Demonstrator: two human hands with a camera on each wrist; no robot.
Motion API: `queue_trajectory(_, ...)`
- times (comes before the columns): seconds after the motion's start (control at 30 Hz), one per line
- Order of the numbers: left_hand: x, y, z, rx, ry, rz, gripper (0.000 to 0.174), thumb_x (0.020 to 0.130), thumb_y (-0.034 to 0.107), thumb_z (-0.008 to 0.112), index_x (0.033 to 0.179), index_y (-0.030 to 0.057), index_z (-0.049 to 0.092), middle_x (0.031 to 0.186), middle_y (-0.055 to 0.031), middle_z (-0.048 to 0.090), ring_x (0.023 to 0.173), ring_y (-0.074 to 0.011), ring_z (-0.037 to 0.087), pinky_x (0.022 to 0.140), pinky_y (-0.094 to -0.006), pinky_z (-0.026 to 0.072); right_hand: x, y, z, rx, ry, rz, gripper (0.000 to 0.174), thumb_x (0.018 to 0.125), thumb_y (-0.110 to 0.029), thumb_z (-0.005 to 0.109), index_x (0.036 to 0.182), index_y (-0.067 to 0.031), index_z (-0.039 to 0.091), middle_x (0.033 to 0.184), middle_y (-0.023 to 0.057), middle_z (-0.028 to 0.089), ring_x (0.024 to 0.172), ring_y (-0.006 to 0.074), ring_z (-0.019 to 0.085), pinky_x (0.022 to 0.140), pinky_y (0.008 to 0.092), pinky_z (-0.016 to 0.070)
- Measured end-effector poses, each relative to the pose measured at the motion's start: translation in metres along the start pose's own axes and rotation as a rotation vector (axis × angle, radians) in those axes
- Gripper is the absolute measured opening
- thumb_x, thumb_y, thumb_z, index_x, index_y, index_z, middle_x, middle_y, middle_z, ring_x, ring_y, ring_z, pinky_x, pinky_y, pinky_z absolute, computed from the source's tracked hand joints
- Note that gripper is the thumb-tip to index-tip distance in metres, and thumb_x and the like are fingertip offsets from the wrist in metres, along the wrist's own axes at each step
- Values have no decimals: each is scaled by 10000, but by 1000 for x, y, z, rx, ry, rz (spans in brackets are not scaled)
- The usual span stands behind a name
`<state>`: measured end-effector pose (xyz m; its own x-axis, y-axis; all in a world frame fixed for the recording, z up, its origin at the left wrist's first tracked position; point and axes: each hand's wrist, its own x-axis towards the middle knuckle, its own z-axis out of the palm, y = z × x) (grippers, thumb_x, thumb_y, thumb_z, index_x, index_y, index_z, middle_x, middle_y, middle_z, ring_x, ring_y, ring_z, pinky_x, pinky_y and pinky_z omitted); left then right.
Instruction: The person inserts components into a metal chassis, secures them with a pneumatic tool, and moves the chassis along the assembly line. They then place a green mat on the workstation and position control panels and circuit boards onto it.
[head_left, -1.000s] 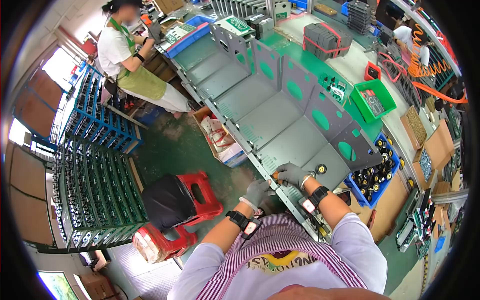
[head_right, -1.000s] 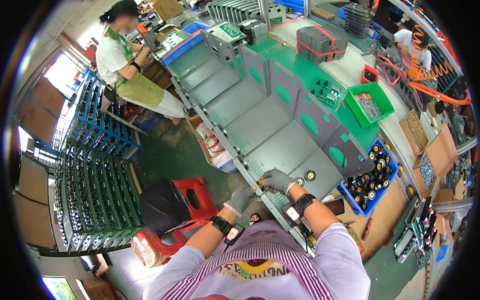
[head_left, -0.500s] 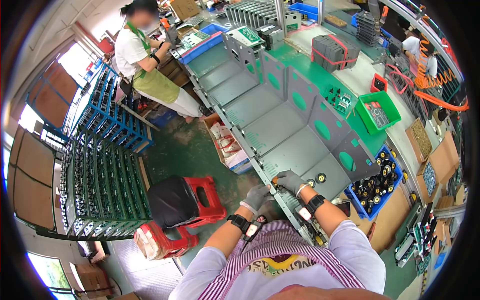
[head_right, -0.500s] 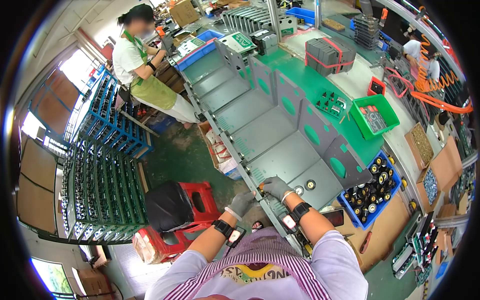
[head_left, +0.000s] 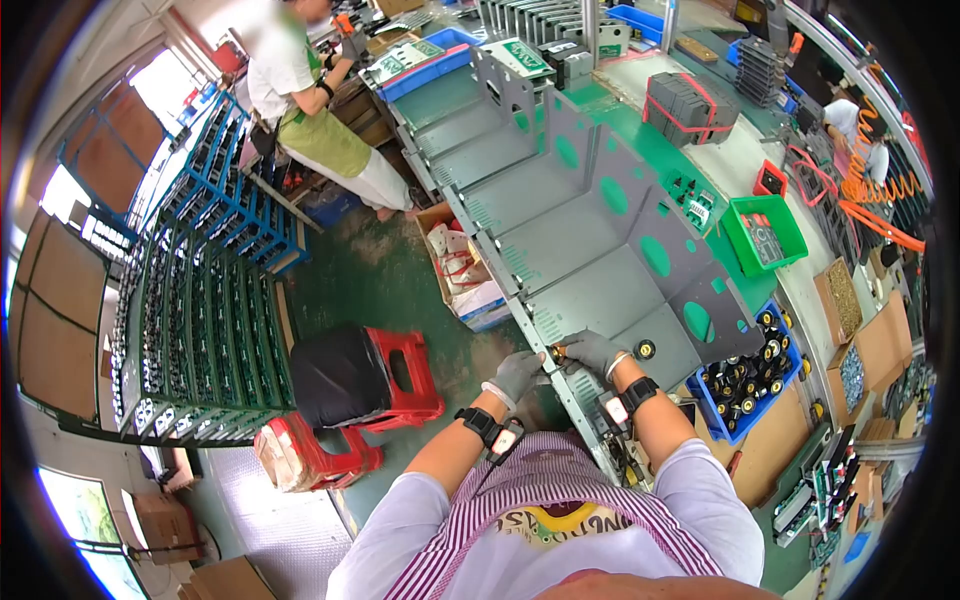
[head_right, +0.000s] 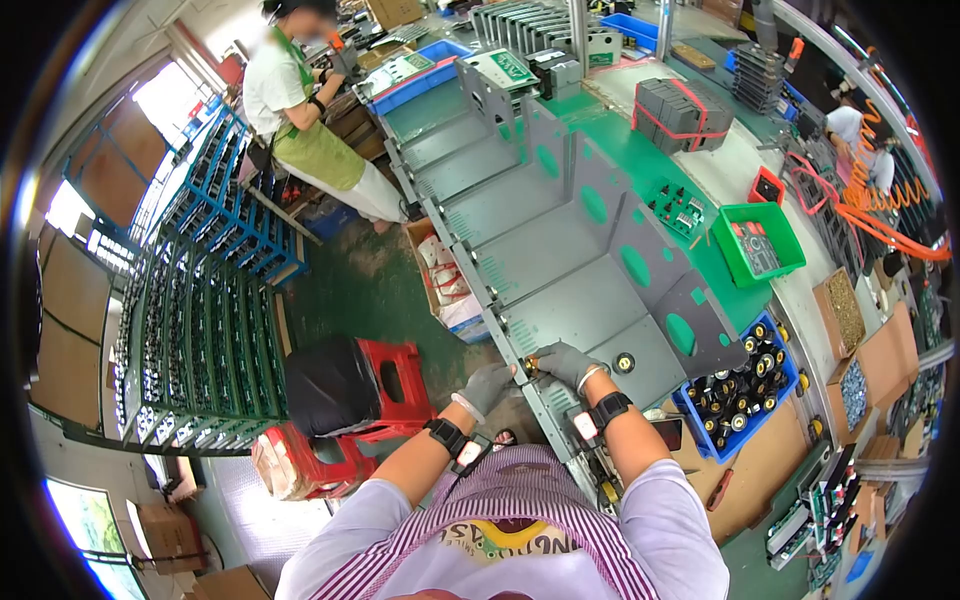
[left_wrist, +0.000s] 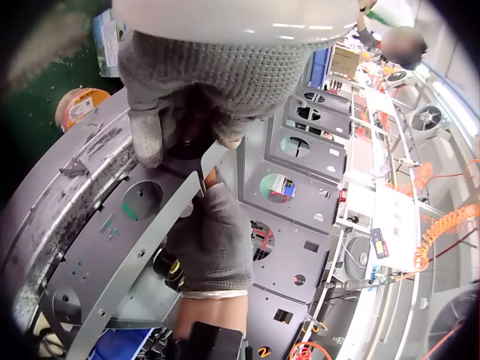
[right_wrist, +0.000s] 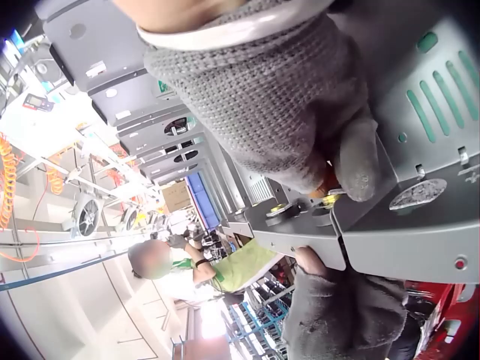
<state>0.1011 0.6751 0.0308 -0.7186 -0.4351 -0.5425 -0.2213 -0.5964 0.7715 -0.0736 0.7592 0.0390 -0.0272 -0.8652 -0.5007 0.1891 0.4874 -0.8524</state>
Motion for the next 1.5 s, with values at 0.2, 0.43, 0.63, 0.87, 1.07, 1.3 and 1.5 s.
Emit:
queue_trajectory(0.2,-4,5,3,-79,-7,-9,317,860,261,534,937,-46,546,885,-97,579,777,-180,575,687,-296,502,-2,-14,6,-164,105,80,329,730,-107,545,1014,53,587,767,95,614,574,130,568,529,229,490)
queue_trajectory(0.43,-1,1,3,-110,23,-30,334,849,244,549,1000,-54,539,915,-115,580,797,-187,578,704,-300,500,3,7,7,1,114,-28,330,686,-121,575,975,33,616,729,81,622,550,121,554,511,246,464)
queue_trajectory(0.63,1,-7,-5,286,39,185,298,880,219,502,994,-51,553,896,-120,601,849,-204,588,727,-321,486,11,9,-1,-193,85,-103,271,703,-157,591,905,20,624,673,75,599,539,130,557,478,254,468)
queue_trajectory(0.87,-1,3,2,-99,-2,-59,333,883,230,501,1041,-63,521,960,-118,584,873,-194,576,728,-303,485,-6,-11,6,-17,134,58,309,723,-137,535,947,69,588,652,103,587,506,158,562,485,262,490)
queue_trajectory(1.07,1,2,-4,129,-51,23,332,885,222,500,1040,-71,516,964,-109,584,849,-180,580,716,-286,500,-5,-4,-1,10,40,-18,340,736,-155,524,994,58,586,725,93,592,591,152,579,534,266,507)
queue_trajectory(1.3,5,-11,-8,263,-136,288,225,896,126,464,999,-51,557,888,-118,599,781,-158,600,661,-278,511,-1,-1,8,-41,165,53,287,741,-166,544,937,34,607,716,94,600,532,149,563,509,256,487)
queue_trajectory(1.5,8,-12,-15,515,-121,343,262,900,158,457,991,-71,545,890,-112,594,784,-159,595,667,-265,505,14,-5,10,-542,254,72,345,780,-291,494,818,28,621,633,122,578,481,193,564,504,318,468)
